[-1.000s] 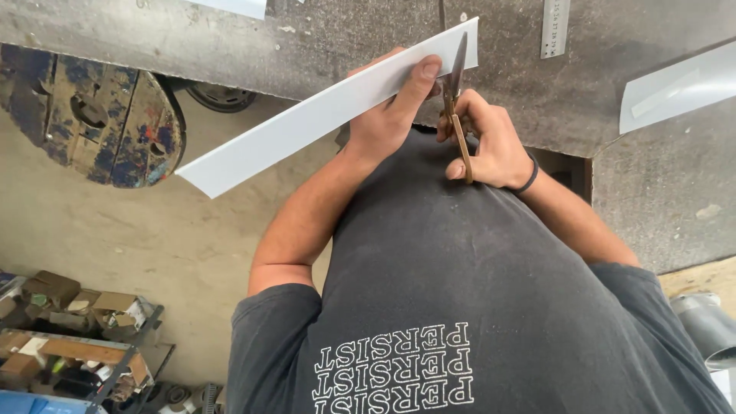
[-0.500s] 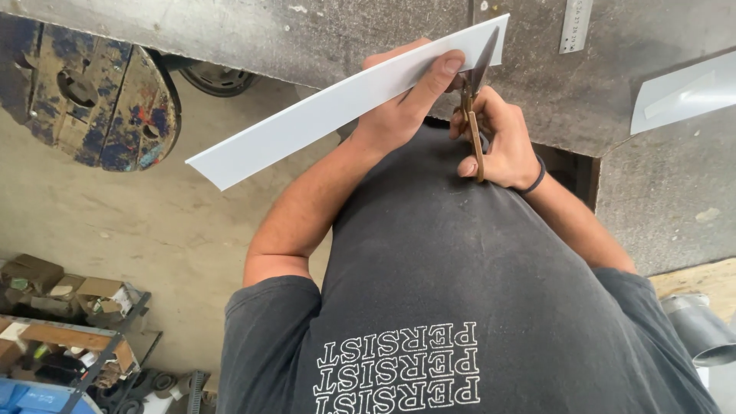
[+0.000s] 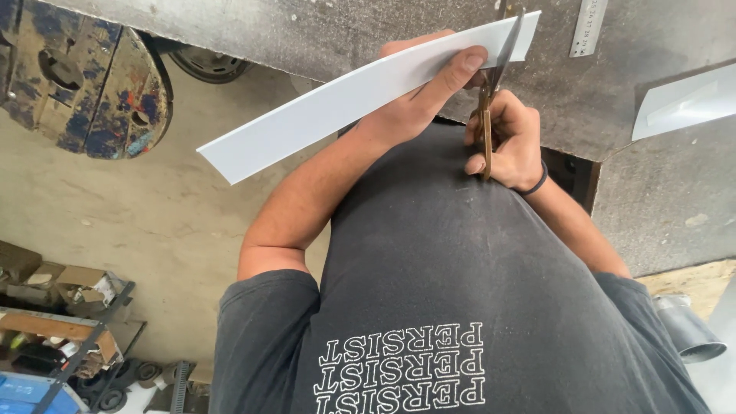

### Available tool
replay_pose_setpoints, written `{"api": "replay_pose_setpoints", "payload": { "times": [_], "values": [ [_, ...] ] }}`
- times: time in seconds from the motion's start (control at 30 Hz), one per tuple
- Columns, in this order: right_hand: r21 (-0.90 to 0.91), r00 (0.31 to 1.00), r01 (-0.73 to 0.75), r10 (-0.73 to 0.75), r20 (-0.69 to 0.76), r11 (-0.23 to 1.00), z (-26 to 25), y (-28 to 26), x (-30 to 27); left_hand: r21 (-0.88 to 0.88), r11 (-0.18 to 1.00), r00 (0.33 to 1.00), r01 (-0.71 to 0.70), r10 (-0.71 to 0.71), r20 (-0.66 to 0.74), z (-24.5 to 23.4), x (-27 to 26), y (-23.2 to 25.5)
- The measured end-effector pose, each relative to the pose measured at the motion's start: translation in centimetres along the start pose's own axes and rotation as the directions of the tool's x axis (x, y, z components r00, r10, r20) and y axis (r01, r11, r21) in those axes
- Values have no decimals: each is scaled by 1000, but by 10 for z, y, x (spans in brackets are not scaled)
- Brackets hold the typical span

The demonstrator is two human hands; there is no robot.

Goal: The person uses scissors to cut a long white plastic strip into smaller rectangular pieces. They hold the strip with one hand and cut it with the other, placing the cut pieces on the table. The person repeats this process with another strip, cutting it into similar small pieces.

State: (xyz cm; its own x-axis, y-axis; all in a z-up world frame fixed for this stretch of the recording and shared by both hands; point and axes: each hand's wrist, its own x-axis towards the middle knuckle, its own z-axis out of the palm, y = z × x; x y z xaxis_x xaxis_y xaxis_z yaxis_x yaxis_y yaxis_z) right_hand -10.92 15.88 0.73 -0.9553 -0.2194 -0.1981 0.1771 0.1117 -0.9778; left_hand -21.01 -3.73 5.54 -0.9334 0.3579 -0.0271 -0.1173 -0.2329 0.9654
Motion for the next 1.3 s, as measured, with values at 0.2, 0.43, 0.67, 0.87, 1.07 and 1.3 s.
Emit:
{"api": "replay_pose_setpoints", "payload": {
  "times": [0.2, 0.43, 0.67, 0.87, 1.07, 1.3],
  "values": [
    [17, 1000, -17, 17, -6, 1000, -1, 2, 0, -39, 998, 997, 54, -55, -45, 4, 0, -2],
    [29, 999, 20, -19, -27, 999, -3, 14, -3, -40, 996, 995, 85, -87, -44, 4, -1, -1],
    [4, 998, -46, 46, -43, 999, 0, 24, -12, 24, 988, 985, 154, -152, -79, 4, -10, -29],
    [107, 976, -209, 214, -38, 972, 8, 47, -22, -23, 937, 903, 348, -341, -260, 11, -24, -71],
    [184, 956, -278, 290, -40, 943, 10, 46, -15, -114, 920, 893, 374, -391, -221, 7, -42, -77],
    [285, 949, -48, 134, -287, 957, 7, 42, 6, 86, 969, 967, 232, -239, 85, 0, -66, -79]
  ]
}}
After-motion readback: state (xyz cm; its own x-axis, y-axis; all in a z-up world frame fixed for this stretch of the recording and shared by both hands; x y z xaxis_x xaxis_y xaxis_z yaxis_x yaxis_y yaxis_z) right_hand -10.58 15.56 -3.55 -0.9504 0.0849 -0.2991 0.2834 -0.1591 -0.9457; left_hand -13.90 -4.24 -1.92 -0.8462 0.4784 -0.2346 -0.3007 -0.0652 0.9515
